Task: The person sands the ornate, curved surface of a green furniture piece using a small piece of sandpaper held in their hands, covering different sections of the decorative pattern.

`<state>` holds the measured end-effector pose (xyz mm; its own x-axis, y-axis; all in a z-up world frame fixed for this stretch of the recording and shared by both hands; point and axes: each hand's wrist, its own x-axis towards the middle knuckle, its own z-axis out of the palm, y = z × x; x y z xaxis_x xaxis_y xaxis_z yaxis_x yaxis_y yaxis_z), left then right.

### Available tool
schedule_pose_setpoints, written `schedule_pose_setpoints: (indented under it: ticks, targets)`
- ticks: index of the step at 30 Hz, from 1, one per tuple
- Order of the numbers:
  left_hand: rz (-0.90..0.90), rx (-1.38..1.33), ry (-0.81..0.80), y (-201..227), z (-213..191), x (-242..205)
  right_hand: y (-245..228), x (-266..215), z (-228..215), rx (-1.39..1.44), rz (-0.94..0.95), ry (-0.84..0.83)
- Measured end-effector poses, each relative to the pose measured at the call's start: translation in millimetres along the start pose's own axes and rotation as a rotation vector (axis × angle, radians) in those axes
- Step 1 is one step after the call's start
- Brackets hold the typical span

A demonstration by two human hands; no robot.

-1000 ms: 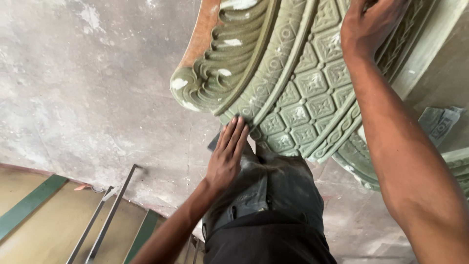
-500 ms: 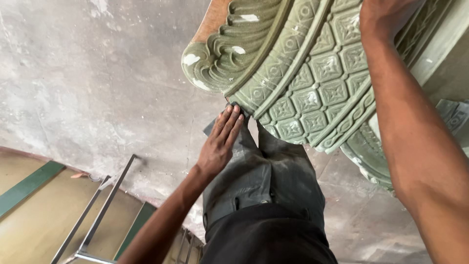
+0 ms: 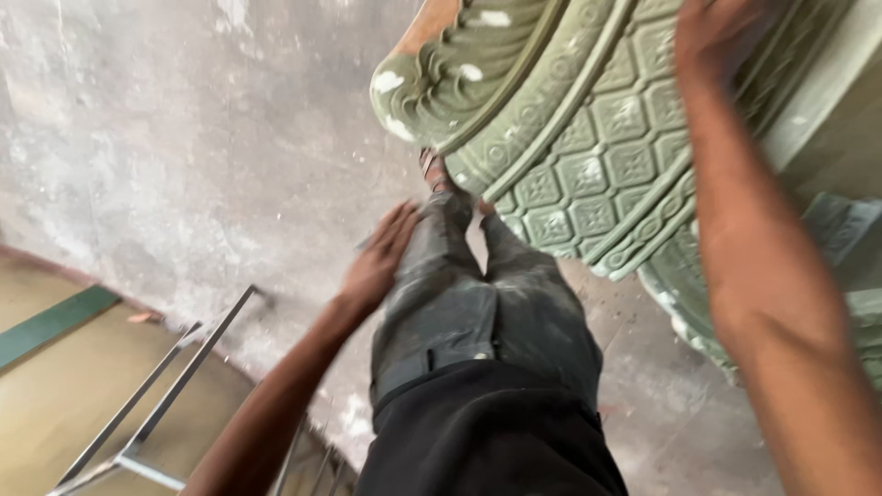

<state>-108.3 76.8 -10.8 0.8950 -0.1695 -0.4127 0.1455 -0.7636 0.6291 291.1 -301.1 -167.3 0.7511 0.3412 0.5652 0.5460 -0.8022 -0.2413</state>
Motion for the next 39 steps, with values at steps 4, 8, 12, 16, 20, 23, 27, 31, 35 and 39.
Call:
schedule_pose_setpoints:
  ticks: [4,8,12,16,20,23,27,31,35,39]
  targets:
    - [0.23,0.127,0.045,0,-41,-16,-100,-7,-27,0.513,0.206,-0.349]
    - [0.284,0.084,-0.111,41,-90,36,-261,-7,-111,1.14,0.035,-0.971]
    - [0.379,0.057,-0.643,63,-131,107,-331,-3,-161,1.376,0.181,-1.018]
    - [0.666,-0.442,-0.396,30,-151,178,-324,-28,-144,1.12,0.716,-0.752]
    - [0.697,-0.329,0.094,-5,-162,252,-374,-36,-142,0.542,0.841,-0.245]
    - [0.698,-0.092,0.255,-16,-138,293,-422,-28,-101,0.355,0.92,-0.041]
    - [0.691,-0.02,0.423,-15,-124,307,-465,-6,-54,0.127,0.922,0.019]
    - [0.635,-0.114,0.348,-20,-133,309,-453,24,-38,0.236,1.007,0.115]
    - [0.664,-0.196,0.337,-22,-139,313,-362,64,-10,0.339,0.857,0.161]
    - [0.646,-0.203,0.313,-24,-136,314,-260,104,12,0.258,1.314,-0.369]
